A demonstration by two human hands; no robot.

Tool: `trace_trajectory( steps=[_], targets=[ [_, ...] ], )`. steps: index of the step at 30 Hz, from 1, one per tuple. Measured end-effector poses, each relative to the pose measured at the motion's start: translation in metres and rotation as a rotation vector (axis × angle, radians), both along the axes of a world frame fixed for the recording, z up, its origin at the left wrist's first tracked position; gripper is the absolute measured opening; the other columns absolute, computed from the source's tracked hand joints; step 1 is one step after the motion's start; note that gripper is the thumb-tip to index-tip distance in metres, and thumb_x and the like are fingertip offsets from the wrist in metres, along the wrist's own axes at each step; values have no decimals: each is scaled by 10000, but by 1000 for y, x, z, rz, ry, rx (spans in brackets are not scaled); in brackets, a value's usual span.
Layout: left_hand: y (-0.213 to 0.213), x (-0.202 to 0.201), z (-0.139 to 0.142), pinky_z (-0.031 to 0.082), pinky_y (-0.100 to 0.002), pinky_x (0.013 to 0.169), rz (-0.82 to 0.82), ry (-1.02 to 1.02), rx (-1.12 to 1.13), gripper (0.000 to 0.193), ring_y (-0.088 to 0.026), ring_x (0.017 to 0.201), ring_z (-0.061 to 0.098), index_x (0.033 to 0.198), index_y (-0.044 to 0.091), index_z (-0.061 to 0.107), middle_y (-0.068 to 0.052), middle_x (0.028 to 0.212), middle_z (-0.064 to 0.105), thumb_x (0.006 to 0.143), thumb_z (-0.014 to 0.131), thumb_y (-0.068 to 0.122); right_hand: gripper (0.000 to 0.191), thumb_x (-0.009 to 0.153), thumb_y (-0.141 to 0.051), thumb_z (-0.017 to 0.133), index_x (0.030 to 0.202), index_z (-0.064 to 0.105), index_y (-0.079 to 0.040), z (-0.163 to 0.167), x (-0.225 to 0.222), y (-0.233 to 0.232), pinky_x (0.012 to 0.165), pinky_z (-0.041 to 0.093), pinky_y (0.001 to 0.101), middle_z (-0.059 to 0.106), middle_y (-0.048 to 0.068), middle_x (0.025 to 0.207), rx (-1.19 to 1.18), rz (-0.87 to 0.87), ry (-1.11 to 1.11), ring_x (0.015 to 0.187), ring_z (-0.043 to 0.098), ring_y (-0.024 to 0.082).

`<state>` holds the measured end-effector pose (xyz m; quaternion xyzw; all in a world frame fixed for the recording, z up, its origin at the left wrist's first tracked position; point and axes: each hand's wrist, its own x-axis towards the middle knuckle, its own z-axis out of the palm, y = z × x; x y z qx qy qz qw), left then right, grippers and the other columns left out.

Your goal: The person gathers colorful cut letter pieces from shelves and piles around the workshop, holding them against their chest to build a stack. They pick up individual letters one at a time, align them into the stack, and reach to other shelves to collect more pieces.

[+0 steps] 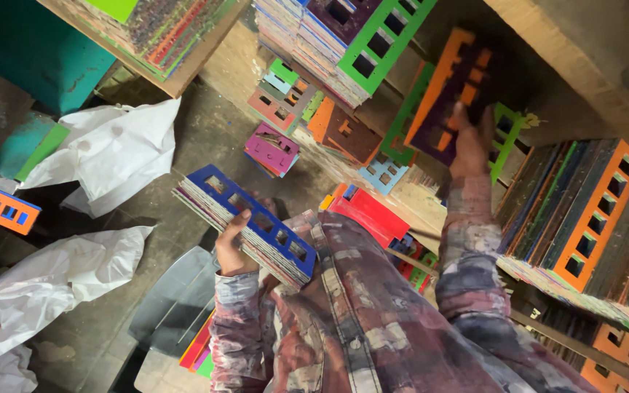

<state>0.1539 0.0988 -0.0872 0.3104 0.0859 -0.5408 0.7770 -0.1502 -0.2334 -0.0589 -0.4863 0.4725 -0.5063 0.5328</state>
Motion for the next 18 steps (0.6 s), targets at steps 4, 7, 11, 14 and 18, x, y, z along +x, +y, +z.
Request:
trace_trajectory(
  steps=[4, 7, 11, 14, 18],
  targets=[
    [2, 4, 3, 563, -452, 945, -27, 4, 36, 548, -350, 1068, 677, 1315, -63, 575, -230, 1121, 696, 802, 653, 115, 645, 1011, -122, 720, 1553, 371, -105, -37, -2, 7, 1050, 527, 342, 573, 62, 1453, -34, -37, 162, 1264, 593, 209],
    [2, 4, 5, 563, -452, 953, -29, 11, 28, 546, -349, 1065, 676, 1314, -63, 573, -223, 1123, 689, 800, 660, 101, 683, 950, -147, 763, 1506, 367, -115, -58, 17, 1, 1006, 541, 361, 581, 59, 1412, -36, -78, 256, 1220, 605, 213],
    [1, 3, 7, 555, -454, 956, -16, -47, 15, 541, -336, 1070, 671, 1319, -61, 568, -210, 1130, 678, 807, 667, 86, 627, 894, -275, 883, 1373, 557, -36, -64, 37, -5, 974, 500, 421, 648, 166, 1285, -110, -97, 956, 1155, 647, 309],
    [2, 3, 7, 558, -454, 961, 9, -83, 38, 533, -335, 1071, 678, 1306, -57, 575, -207, 1130, 683, 797, 658, 79, 725, 775, -392, 910, 1286, 572, -3, -62, 55, -10, 876, 504, 425, 646, 184, 1148, -565, -284, 1276, 1027, 633, 333],
    [4, 2, 5, 557, -453, 946, 22, -91, 54, 524, -346, 1054, 681, 1306, -66, 591, -226, 1123, 698, 806, 643, 84, 478, 926, -398, 803, 1255, 676, -74, -46, 96, -27, 810, 533, 305, 654, 56, 1001, -295, -98, 634, 871, 610, 151]
  ],
)
